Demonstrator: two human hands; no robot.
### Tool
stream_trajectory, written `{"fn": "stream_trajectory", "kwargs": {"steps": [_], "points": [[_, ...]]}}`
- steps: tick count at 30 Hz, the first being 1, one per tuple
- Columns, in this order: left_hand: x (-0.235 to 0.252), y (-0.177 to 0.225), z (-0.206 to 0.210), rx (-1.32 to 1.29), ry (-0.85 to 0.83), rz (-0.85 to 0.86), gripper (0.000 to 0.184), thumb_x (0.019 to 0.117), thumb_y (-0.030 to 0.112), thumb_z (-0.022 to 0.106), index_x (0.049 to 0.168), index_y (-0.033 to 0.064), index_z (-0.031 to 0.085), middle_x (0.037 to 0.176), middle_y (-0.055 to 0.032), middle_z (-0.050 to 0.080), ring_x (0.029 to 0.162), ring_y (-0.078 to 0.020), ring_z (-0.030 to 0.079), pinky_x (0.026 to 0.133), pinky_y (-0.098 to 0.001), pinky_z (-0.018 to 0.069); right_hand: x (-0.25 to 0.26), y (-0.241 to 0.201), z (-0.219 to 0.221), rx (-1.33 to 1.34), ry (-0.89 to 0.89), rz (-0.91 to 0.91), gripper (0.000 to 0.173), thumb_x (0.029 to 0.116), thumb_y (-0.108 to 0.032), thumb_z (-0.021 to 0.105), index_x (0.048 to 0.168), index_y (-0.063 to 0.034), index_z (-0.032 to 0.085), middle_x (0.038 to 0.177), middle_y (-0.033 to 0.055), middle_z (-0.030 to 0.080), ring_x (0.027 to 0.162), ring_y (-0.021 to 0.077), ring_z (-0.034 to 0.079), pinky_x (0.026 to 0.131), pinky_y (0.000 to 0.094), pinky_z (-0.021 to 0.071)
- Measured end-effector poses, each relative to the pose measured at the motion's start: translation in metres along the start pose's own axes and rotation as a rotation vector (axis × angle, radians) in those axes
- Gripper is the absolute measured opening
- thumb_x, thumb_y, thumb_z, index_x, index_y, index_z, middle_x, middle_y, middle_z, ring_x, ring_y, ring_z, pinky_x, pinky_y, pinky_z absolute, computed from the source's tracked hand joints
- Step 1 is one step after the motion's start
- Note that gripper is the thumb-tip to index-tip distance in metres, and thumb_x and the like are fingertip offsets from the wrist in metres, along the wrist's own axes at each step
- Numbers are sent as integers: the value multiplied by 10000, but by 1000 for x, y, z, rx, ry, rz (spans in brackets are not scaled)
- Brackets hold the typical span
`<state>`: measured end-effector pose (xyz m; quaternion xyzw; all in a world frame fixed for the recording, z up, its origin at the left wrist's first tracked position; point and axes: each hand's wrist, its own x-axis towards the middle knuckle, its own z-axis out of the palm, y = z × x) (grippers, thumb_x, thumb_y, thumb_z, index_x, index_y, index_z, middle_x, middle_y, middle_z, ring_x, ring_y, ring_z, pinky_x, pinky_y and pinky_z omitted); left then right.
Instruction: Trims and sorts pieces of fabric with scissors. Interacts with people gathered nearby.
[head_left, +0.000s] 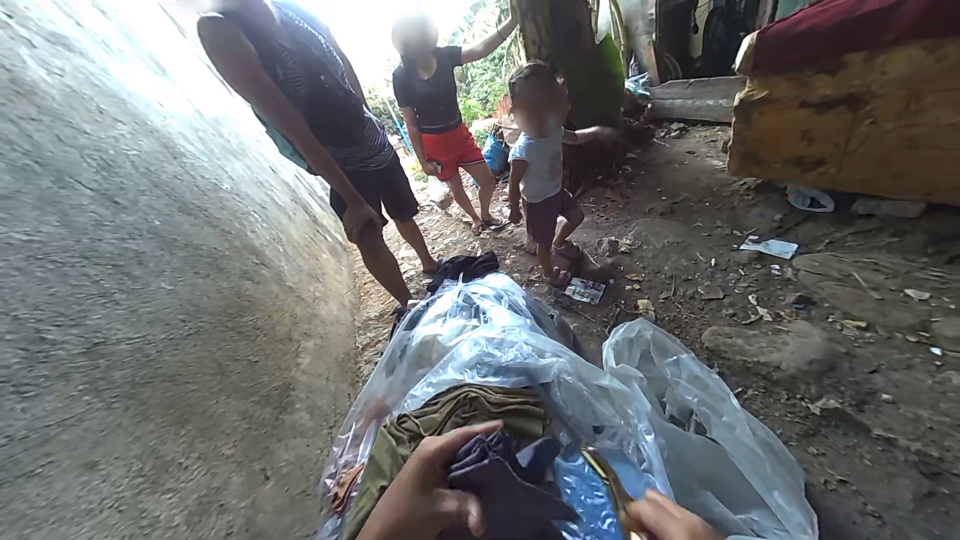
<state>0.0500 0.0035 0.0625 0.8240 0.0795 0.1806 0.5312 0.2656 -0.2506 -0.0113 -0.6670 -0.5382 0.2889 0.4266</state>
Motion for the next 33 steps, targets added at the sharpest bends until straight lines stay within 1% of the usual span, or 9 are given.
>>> {"fn": "stream_trajectory", "kwargs": {"steps": [3, 8, 12, 15, 20, 22, 26, 29, 33], "points": [[-6, 26, -4, 314, 38, -140, 286, 776, 221, 863, 909, 7, 728, 819, -24, 730, 773, -47, 682, 749, -298, 581, 28, 2, 26, -302, -65, 95, 311, 920, -178, 682, 1073, 93, 692, 1046, 292, 677, 931, 460, 696, 774, 623, 564], [-14, 62, -11, 501, 70, -21, 338, 900, 214, 767, 966, -104, 673, 878, -170, 718, 845, -134, 694, 824, -350, 573, 43, 10, 54, -275, -229, 11, 359, 960, -117, 645, 1267, 67, 648, 1234, 306, 623, 1156, 469, 624, 963, 580, 528], [-17, 69, -4, 166, 68, 180, 321, 976, 383, 690, 1220, 175, 662, 1118, 117, 699, 1065, 88, 609, 960, -186, 517, 42, 9, 28, 379, -98, -151, 683, 924, -296, 706, 1410, 132, 491, 1374, 307, 557, 1272, 394, 566, 1053, 540, 476], [-10, 64, 29, -203, 306, 160, 288, 977, 420, 666, 1254, 344, 687, 1161, 194, 708, 1065, 72, 634, 958, -186, 524, 37, -1, 13, 1089, -140, -104, 895, 926, -643, 599, 1539, -34, 368, 1465, 123, 565, 1341, 244, 546, 1096, 448, 465], [28, 50, 68, -373, 623, -221, 203, 1091, 248, 464, 1122, 140, 633, 883, 85, 757, 811, -18, 723, 788, -245, 622, 27, -7, 6, 1421, -55, -83, 794, 887, -842, 369, 1251, -236, 730, 1222, -37, 734, 1171, 76, 654, 1042, 338, 516], [36, 10, 72, -298, 714, -420, 293, 1097, 226, 431, 1242, 5, 559, 913, -24, 729, 813, -69, 719, 778, -282, 624, 25, -4, 9, 1275, 86, 140, 732, 1003, -713, 296, 1232, -136, 684, 1180, -11, 738, 1131, 74, 667, 1013, 338, 537], [22, -59, 81, -140, 675, -695, 553, 1087, 255, 464, 1516, -68, 334, 1441, -298, 498, 1291, -334, 544, 1090, -489, 436, 44, 27, 28, 1156, 23, 619, 538, 1079, -442, 402, 1428, -40, 486, 1309, 95, 632, 1205, 160, 607, 1034, 415, 510], [7, -66, 92, -210, 651, -643, 607, 1044, 248, 528, 1525, -53, 311, 1420, -261, 517, 1237, -239, 576, 1041, -397, 485, 50, 44, 35, 1296, 16, 754, 491, 1058, -476, 458, 1339, -86, 558, 1163, 86, 700, 1086, 193, 675, 945, 450, 569], [-15, -69, 99, -210, 538, -583, 832, 936, 189, 665, 1575, -51, 190, 1519, -274, 416, 1345, -250, 509, 1109, -392, 451, 53, 32, 33, 1076, 44, 763, 658, 996, -310, 661, 1524, -63, 356, 1271, 157, 645, 1132, 228, 661, 981, 434, 551]]}}
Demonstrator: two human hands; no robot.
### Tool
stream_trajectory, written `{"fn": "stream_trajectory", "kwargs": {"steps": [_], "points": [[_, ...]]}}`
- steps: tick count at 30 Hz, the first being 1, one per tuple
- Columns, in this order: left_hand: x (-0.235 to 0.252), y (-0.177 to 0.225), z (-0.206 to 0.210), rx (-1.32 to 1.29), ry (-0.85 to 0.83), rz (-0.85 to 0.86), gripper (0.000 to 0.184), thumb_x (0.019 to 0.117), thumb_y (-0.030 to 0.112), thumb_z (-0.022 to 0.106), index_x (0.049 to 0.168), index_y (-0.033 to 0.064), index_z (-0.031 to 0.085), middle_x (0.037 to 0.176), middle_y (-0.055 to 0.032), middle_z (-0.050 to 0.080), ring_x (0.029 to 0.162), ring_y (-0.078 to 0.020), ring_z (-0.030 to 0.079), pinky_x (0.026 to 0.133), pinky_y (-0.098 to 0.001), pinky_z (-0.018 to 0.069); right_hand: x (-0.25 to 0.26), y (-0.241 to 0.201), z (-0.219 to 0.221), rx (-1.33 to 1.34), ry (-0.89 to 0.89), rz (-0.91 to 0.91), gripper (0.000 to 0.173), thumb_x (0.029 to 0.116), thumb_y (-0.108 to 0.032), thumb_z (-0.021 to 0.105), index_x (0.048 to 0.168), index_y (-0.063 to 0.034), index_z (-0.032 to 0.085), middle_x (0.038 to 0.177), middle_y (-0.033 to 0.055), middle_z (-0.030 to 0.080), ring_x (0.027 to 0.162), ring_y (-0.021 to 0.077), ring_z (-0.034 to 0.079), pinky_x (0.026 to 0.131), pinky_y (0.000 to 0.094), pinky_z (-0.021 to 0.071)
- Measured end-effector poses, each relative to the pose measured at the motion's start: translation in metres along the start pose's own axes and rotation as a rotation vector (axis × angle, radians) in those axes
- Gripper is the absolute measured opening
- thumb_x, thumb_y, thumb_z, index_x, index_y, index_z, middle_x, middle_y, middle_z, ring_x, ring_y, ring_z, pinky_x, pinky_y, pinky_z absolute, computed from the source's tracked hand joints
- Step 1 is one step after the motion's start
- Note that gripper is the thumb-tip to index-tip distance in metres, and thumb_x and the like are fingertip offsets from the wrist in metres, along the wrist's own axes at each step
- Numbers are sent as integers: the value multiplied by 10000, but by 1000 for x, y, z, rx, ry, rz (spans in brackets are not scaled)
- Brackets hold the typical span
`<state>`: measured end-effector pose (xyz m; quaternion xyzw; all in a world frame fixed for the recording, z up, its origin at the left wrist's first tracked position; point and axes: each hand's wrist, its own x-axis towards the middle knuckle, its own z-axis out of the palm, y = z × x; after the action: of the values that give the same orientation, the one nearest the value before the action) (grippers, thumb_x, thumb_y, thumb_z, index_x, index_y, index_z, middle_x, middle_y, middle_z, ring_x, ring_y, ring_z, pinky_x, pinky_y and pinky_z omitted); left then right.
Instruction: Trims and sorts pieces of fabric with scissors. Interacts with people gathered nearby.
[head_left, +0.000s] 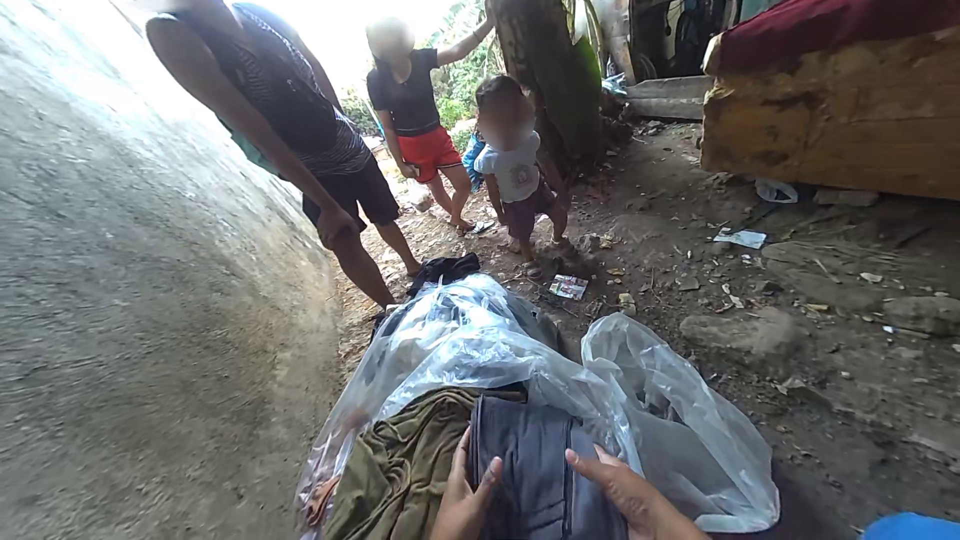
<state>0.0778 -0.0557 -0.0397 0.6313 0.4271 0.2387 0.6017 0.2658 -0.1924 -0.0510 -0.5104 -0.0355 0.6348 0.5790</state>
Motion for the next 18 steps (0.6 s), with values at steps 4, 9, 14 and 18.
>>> {"fn": "stream_trajectory", "kwargs": {"steps": [4, 9, 14, 18], "points": [[-15, 20, 1, 27, -147, -26, 924, 935, 39, 602, 1625, 30, -13, 1661, -235, 182, 1467, -218, 383, 1167, -374, 397, -5, 7, 11, -97, 26, -49, 811, 865, -5, 748, 1528, -33, 282, 1272, 199, 610, 1092, 245, 666, 937, 422, 568], [-20, 29, -8, -46, -290, -2, 908, 1005, 92, 488, 1610, 140, -187, 1691, -171, 103, 1427, -120, 427, 1125, -335, 444, -23, -1, 11, 62, 88, -96, 735, 852, 128, 664, 1493, -45, 349, 1208, 160, 641, 1013, 201, 685, 870, 381, 590], [5, 28, -12, 255, -84, 207, 650, 1044, 139, 483, 1597, -30, 184, 1491, -244, 485, 1067, -251, 696, 864, -408, 598, -63, -36, -14, 160, 263, -279, 618, 853, 128, 657, 1411, -28, 443, 1066, 120, 694, 905, 168, 711, 794, 353, 613], [68, 4, -31, 594, 48, 801, 297, 894, 3, 599, 1158, -62, 719, 1215, -236, 694, 1157, -350, 669, 1032, -487, 519, -94, -55, -45, 282, 511, -427, 506, 887, 110, 631, 1354, -20, 484, 990, 101, 703, 820, 146, 714, 714, 322, 616]]}}
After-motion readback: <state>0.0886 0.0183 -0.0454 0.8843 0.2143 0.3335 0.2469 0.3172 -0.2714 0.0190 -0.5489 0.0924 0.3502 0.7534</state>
